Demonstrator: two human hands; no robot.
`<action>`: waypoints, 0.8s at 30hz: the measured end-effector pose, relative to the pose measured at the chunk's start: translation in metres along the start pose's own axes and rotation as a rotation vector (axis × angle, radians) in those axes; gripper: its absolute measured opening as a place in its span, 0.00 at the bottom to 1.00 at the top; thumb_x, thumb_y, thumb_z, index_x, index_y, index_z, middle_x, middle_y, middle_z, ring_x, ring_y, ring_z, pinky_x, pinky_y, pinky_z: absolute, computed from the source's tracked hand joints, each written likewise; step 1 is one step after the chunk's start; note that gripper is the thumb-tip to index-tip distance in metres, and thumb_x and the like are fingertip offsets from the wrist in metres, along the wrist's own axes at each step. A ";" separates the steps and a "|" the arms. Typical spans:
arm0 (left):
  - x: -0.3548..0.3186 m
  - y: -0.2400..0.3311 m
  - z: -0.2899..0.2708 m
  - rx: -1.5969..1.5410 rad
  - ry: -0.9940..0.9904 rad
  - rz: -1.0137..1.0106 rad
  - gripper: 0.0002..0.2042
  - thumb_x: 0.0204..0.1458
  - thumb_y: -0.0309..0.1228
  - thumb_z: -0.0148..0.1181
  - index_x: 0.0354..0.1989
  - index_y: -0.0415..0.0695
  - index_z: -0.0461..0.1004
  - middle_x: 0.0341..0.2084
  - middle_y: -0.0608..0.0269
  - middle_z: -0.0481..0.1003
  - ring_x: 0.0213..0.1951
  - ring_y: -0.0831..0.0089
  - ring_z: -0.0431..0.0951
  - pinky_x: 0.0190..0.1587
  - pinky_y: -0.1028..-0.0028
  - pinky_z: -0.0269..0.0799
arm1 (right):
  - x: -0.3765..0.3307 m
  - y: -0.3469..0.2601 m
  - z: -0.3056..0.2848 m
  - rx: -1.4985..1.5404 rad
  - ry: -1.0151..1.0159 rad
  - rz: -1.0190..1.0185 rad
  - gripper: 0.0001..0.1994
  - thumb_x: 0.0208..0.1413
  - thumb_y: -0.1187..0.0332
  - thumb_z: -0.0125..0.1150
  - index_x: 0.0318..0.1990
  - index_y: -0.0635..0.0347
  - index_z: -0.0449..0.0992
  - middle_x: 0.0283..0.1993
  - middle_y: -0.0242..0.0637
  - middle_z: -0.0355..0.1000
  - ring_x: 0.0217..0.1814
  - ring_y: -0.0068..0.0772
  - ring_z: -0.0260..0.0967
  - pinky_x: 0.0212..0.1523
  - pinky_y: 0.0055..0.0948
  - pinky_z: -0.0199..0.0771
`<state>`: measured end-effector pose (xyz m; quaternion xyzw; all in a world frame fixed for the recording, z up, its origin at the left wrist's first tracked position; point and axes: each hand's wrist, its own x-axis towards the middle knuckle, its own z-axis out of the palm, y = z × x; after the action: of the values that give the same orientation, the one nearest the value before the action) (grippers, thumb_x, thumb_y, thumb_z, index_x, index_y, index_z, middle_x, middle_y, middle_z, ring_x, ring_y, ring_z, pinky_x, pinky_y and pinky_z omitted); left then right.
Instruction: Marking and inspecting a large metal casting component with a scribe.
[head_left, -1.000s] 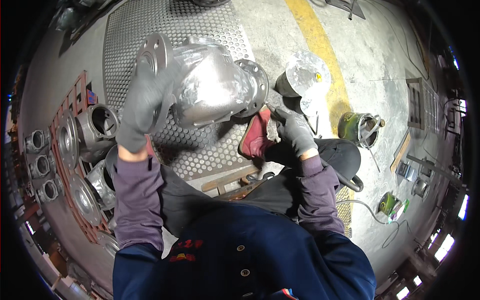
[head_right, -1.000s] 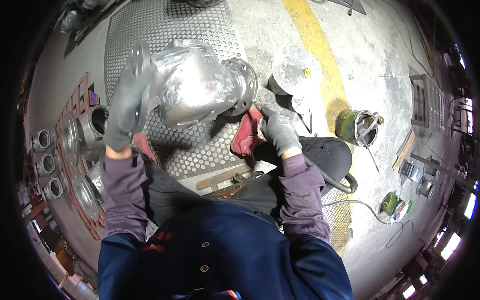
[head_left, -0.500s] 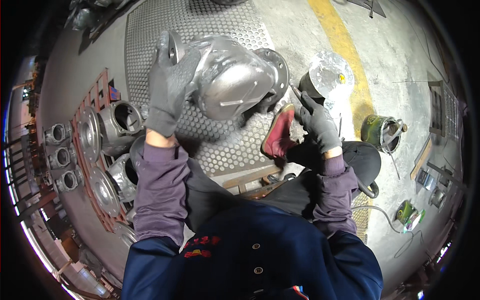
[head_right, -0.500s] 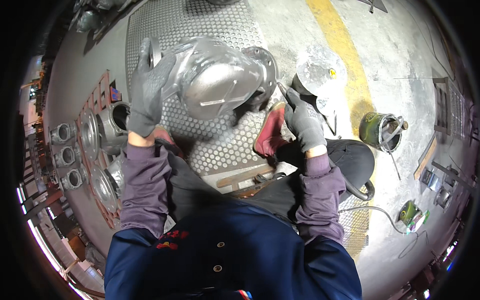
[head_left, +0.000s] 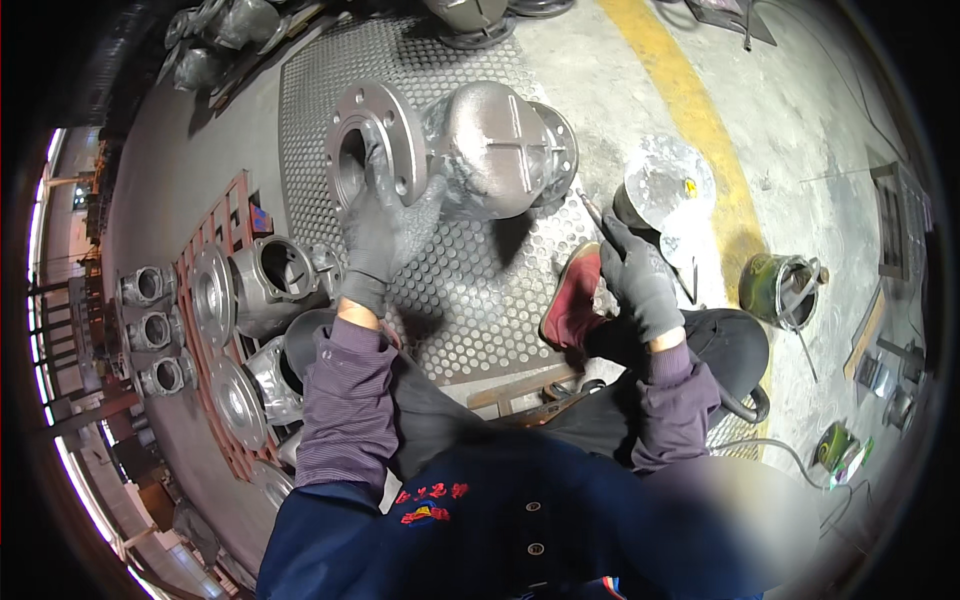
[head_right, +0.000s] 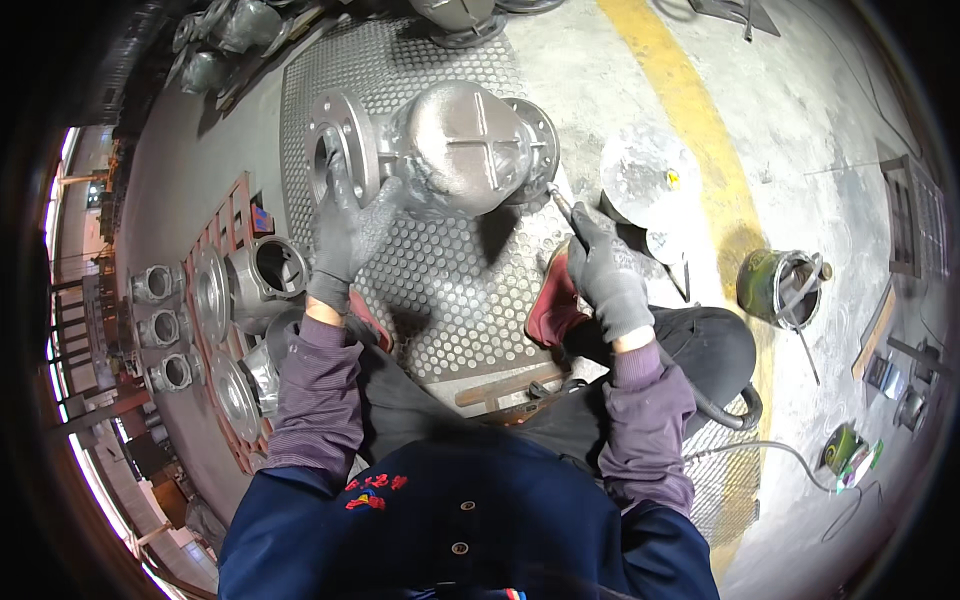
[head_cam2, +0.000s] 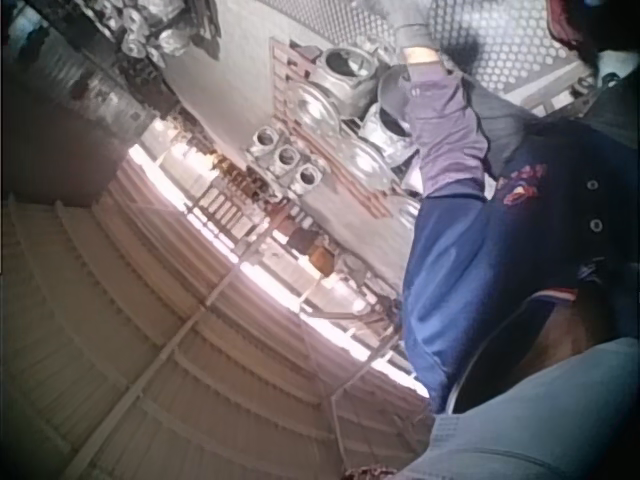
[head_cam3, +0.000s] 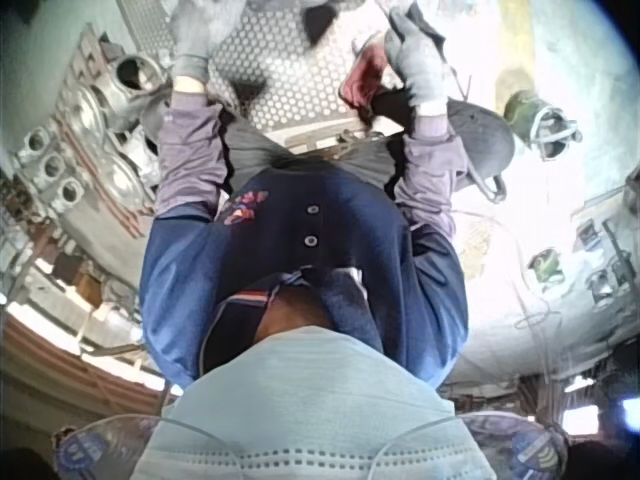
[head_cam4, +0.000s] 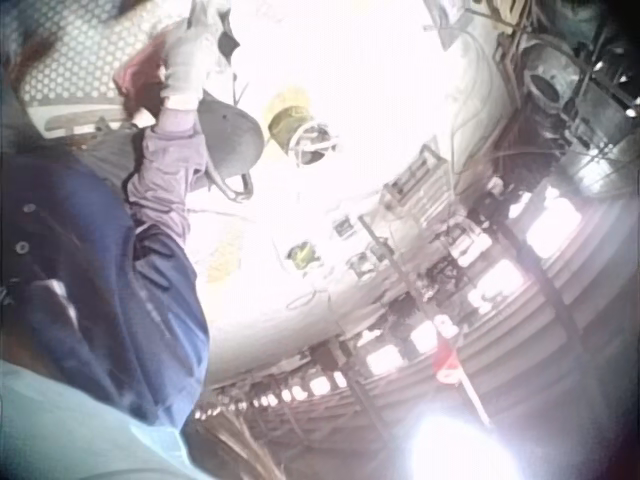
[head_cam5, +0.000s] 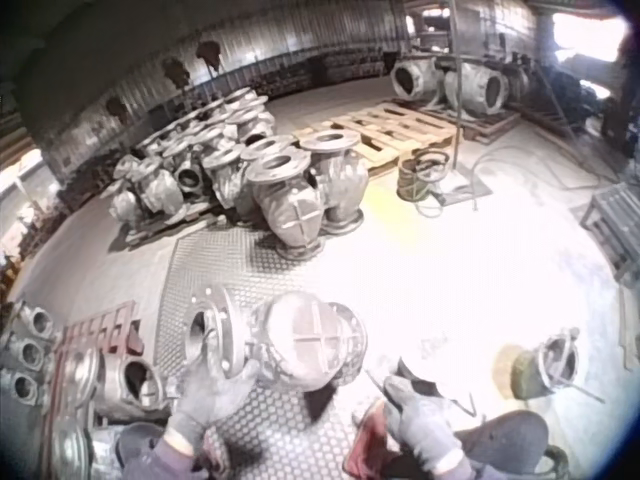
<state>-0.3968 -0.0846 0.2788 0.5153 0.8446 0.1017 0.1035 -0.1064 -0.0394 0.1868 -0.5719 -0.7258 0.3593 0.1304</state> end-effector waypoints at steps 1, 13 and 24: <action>-0.001 0.000 0.005 -0.001 0.090 0.063 0.43 0.50 0.52 0.58 0.64 0.31 0.49 0.44 0.41 0.73 0.47 0.48 0.75 0.50 0.60 0.69 | -0.001 -0.003 0.000 0.046 -0.002 -0.058 0.22 0.58 0.63 0.53 0.60 0.57 0.67 0.47 0.51 0.74 0.43 0.40 0.75 0.46 0.30 0.72; -0.001 -0.029 0.016 -0.401 0.308 0.220 0.25 0.59 0.32 0.47 0.63 0.34 0.56 0.57 0.37 0.62 0.56 0.42 0.64 0.58 0.61 0.61 | 0.005 -0.124 0.047 1.019 -0.385 -0.122 0.19 0.63 0.65 0.49 0.58 0.64 0.66 0.27 0.35 0.71 0.26 0.17 0.68 0.25 0.20 0.68; -0.005 -0.031 0.025 -0.122 0.524 0.528 0.07 0.45 0.24 0.56 0.34 0.38 0.70 0.46 0.27 0.65 0.43 0.33 0.69 0.46 0.48 0.68 | 0.037 -0.146 0.048 0.716 -0.545 -0.074 0.16 0.62 0.61 0.49 0.44 0.67 0.71 0.27 0.38 0.74 0.27 0.25 0.71 0.27 0.26 0.70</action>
<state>-0.4139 -0.1014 0.2466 0.6647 0.6728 0.3035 -0.1156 -0.2542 -0.0363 0.2423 -0.3489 -0.5834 0.7205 0.1368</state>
